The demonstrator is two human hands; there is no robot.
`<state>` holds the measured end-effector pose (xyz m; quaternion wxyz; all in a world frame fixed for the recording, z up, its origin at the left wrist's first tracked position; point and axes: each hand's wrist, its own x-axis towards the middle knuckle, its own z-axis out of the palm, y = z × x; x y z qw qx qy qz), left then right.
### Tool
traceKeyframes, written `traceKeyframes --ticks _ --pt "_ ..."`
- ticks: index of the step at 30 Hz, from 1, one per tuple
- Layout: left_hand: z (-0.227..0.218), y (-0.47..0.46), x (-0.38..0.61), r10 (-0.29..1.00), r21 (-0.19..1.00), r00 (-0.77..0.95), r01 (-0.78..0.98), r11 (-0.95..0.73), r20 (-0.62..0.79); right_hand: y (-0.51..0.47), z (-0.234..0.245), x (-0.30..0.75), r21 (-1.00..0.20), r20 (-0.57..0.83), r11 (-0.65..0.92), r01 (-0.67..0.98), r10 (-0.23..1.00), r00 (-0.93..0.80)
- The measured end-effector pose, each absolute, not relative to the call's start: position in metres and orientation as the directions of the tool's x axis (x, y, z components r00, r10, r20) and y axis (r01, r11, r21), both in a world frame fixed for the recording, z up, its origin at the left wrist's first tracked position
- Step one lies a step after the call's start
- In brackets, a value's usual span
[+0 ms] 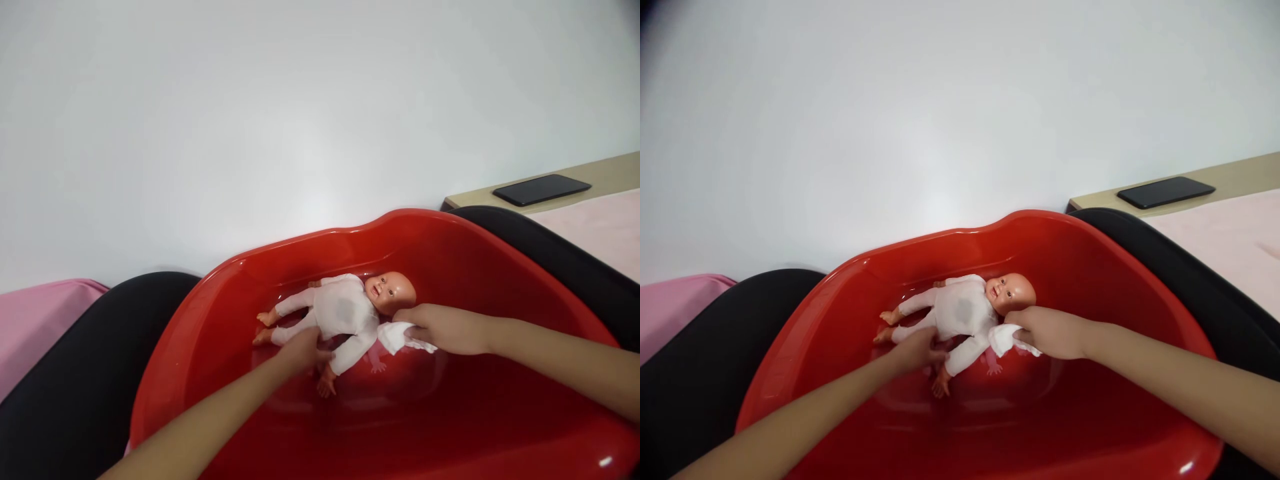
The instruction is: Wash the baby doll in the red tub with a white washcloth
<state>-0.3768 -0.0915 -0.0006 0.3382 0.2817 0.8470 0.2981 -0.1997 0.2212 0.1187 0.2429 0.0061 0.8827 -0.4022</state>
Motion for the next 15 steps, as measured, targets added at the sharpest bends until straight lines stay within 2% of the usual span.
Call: traceKeyframes --ticks 2,6,7,10,15 --pt "0.022 -0.078 -0.413 0.645 0.578 -0.735 0.440 0.688 -0.208 0.226 0.121 -0.201 -0.729 -0.423 0.650 0.214 -0.182 -0.888" --pt "0.038 -0.040 -0.487 0.609 0.519 -0.789 0.491 0.699 -0.074 0.226 0.123 -0.206 -0.766 -0.388 0.603 0.223 -0.158 -0.908" --pt "0.034 -0.030 -0.500 0.621 0.529 -0.780 0.496 0.689 -0.078 0.224 0.123 -0.207 -0.768 -0.384 0.600 0.224 -0.151 -0.911" --pt "0.012 -0.006 -0.525 0.673 0.653 -0.715 0.422 0.629 -0.187 0.216 0.123 -0.209 -0.762 -0.392 0.608 0.224 -0.158 -0.906" --pt "-0.023 0.011 -0.536 0.696 0.820 -0.648 0.189 0.541 -0.310 0.207 0.118 -0.213 -0.769 -0.434 0.586 0.255 -0.187 -0.881"
